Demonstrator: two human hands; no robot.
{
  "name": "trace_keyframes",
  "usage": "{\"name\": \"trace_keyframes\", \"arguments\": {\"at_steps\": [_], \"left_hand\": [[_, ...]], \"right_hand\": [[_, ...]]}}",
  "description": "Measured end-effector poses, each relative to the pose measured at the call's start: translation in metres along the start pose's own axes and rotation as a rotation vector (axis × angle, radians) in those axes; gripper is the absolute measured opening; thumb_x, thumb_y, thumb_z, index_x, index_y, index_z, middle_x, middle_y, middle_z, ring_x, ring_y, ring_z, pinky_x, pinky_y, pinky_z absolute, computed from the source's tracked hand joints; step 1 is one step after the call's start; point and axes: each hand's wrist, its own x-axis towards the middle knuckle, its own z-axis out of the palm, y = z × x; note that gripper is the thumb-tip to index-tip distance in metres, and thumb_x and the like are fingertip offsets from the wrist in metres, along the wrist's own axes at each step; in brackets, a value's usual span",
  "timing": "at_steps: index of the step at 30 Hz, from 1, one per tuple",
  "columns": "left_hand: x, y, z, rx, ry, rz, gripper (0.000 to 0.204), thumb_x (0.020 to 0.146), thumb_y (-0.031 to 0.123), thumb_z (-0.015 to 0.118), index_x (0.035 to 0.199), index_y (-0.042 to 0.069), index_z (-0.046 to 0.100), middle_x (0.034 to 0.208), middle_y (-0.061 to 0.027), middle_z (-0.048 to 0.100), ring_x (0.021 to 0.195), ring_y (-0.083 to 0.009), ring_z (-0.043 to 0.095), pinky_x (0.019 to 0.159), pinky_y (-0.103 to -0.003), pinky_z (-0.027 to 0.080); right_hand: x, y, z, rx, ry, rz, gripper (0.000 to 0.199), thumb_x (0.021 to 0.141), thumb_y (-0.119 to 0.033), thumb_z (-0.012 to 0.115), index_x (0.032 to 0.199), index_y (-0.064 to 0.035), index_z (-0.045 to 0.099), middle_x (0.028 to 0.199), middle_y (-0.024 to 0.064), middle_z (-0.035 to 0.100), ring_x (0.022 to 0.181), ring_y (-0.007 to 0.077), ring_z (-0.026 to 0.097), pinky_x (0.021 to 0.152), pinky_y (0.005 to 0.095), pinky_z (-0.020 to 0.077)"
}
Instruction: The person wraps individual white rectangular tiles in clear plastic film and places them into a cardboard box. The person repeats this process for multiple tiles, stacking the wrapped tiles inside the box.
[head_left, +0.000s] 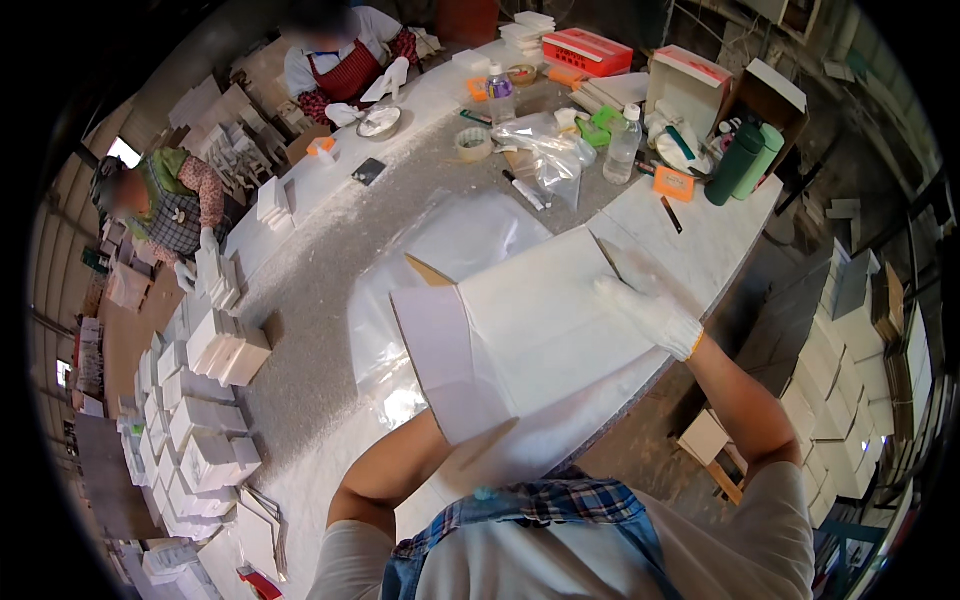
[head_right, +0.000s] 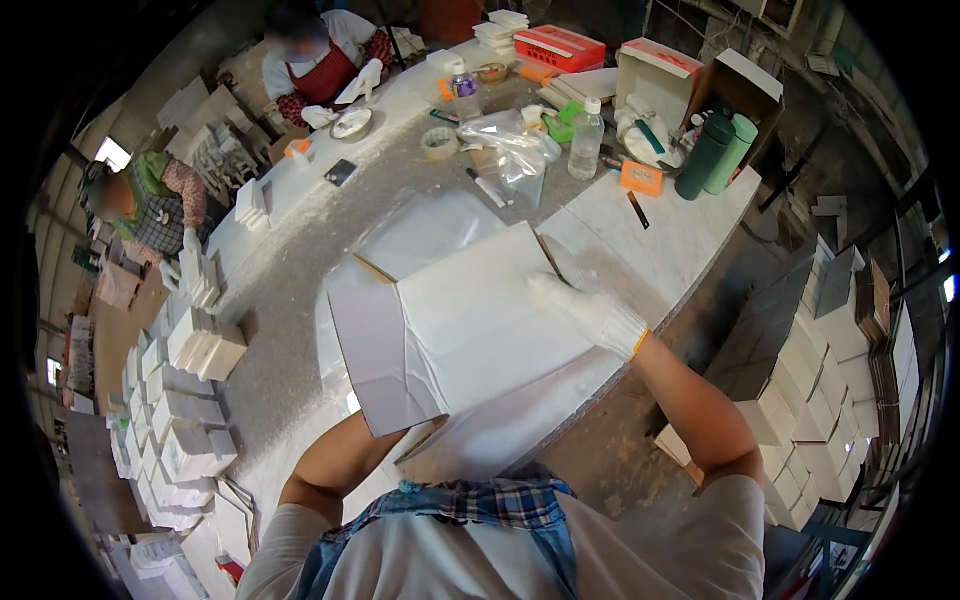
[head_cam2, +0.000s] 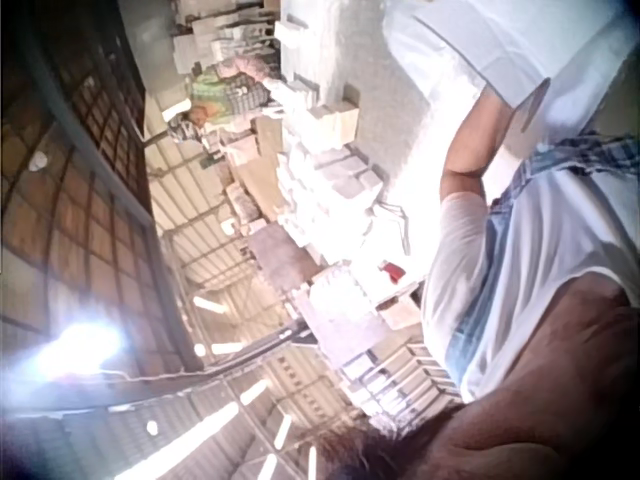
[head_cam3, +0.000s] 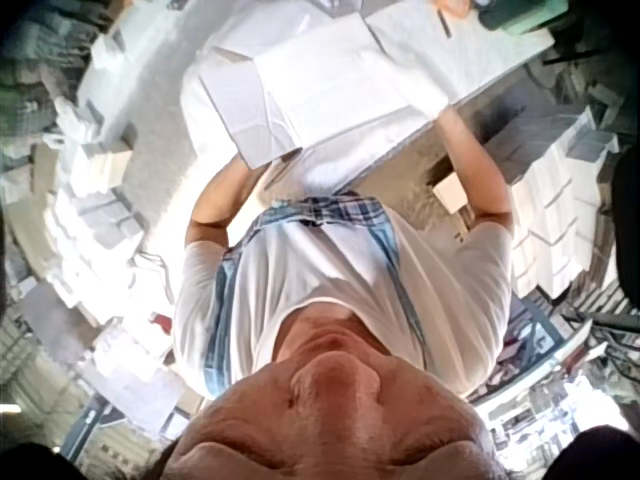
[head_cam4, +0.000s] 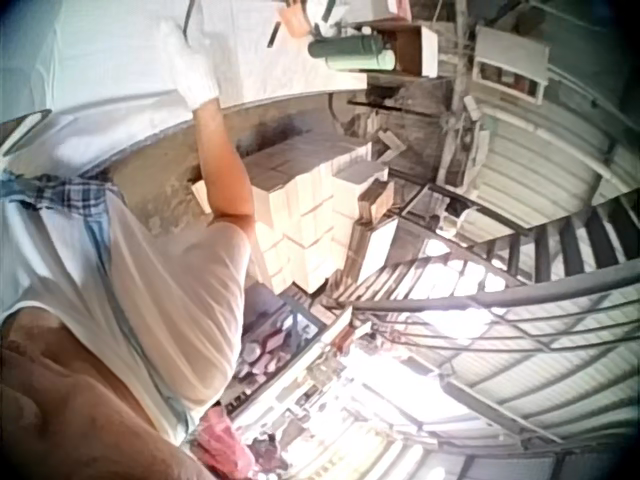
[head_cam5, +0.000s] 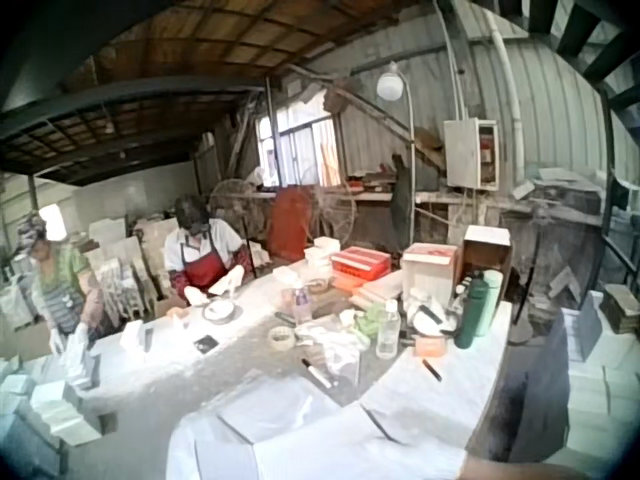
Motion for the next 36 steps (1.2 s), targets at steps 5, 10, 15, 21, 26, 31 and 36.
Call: {"name": "trace_keyframes", "arguments": {"at_steps": [5, 10, 15, 21, 26, 31, 36], "left_hand": [[0.010, 0.006, -0.001, 0.012, -0.019, 0.004, 0.049, 0.106, 0.019, 0.058, 0.152, 0.005, 0.047, 0.151, -0.0128, 0.053, 0.137, -0.0262, 0.053, 0.116, -0.038, 0.045], [0.013, 0.003, -0.001, 0.025, -0.036, 0.008, 0.049, 0.106, 0.018, 0.058, 0.152, 0.005, 0.047, 0.151, -0.0128, 0.052, 0.137, -0.0260, 0.053, 0.116, -0.038, 0.045], [0.015, 0.006, -0.005, 0.048, -0.052, 0.008, 0.049, 0.106, 0.018, 0.058, 0.152, 0.004, 0.047, 0.152, -0.0128, 0.052, 0.138, -0.0258, 0.052, 0.116, -0.038, 0.045], [0.013, -0.006, 0.010, 0.214, -0.015, 0.101, 0.049, 0.106, 0.018, 0.058, 0.152, 0.004, 0.047, 0.152, -0.0129, 0.052, 0.139, -0.0256, 0.052, 0.117, -0.038, 0.044], [0.010, -0.026, 0.023, 0.490, 0.038, 0.242, 0.050, 0.106, 0.018, 0.059, 0.152, 0.004, 0.047, 0.152, -0.0129, 0.052, 0.139, -0.0255, 0.052, 0.117, -0.038, 0.044], [-0.017, -0.024, 0.001, 0.681, -0.062, 0.282, 0.050, 0.106, 0.018, 0.059, 0.152, 0.004, 0.046, 0.153, -0.0129, 0.052, 0.140, -0.0253, 0.051, 0.118, -0.038, 0.044], [-0.031, -0.024, 0.006, 0.401, -0.180, 0.206, 0.051, 0.105, 0.015, 0.061, 0.153, 0.004, 0.046, 0.154, -0.0122, 0.051, 0.140, -0.0241, 0.050, 0.118, -0.037, 0.043]], "right_hand": [[0.003, 0.006, -0.004, -0.027, -0.036, 0.037, 0.056, 0.104, -0.022, 0.065, 0.154, -0.0044, 0.050, 0.122, 0.0030, 0.067, 0.106, 0.0098, 0.061, 0.095, 0.0275, 0.0517], [0.000, -0.005, -0.003, -0.053, -0.050, 0.032, 0.056, 0.104, -0.022, 0.064, 0.154, -0.0028, 0.048, 0.128, 0.0040, 0.064, 0.110, 0.0112, 0.059, 0.096, 0.0290, 0.0512], [0.001, 0.001, -0.003, -0.086, -0.042, -0.035, 0.056, 0.104, -0.021, 0.063, 0.154, -0.0019, 0.048, 0.130, 0.0050, 0.062, 0.110, 0.0119, 0.059, 0.096, 0.0295, 0.0510], [0.007, 0.004, -0.006, 0.043, -0.120, -0.032, 0.061, 0.105, -0.020, 0.060, 0.159, -0.0013, 0.040, 0.149, 0.0097, 0.053, 0.132, 0.0166, 0.052, 0.113, 0.0325, 0.0427], [0.007, 0.007, -0.012, 0.013, -0.100, 0.003, 0.065, 0.103, -0.022, 0.062, 0.161, -0.0026, 0.037, 0.156, 0.0125, 0.049, 0.140, 0.0220, 0.049, 0.117, 0.0347, 0.0392], [-0.020, -0.009, 0.006, -0.813, 0.195, -0.419, 0.051, 0.098, -0.034, 0.068, 0.142, -0.0107, 0.061, 0.123, 0.0152, 0.071, 0.111, 0.0361, 0.068, 0.098, 0.0425, 0.0541], [-0.048, -0.026, 0.039, -1.067, 0.346, -0.668, 0.049, 0.093, -0.029, 0.070, 0.138, -0.0095, 0.064, 0.129, 0.0158, 0.069, 0.122, 0.0397, 0.063, 0.101, 0.0464, 0.0518]]}}
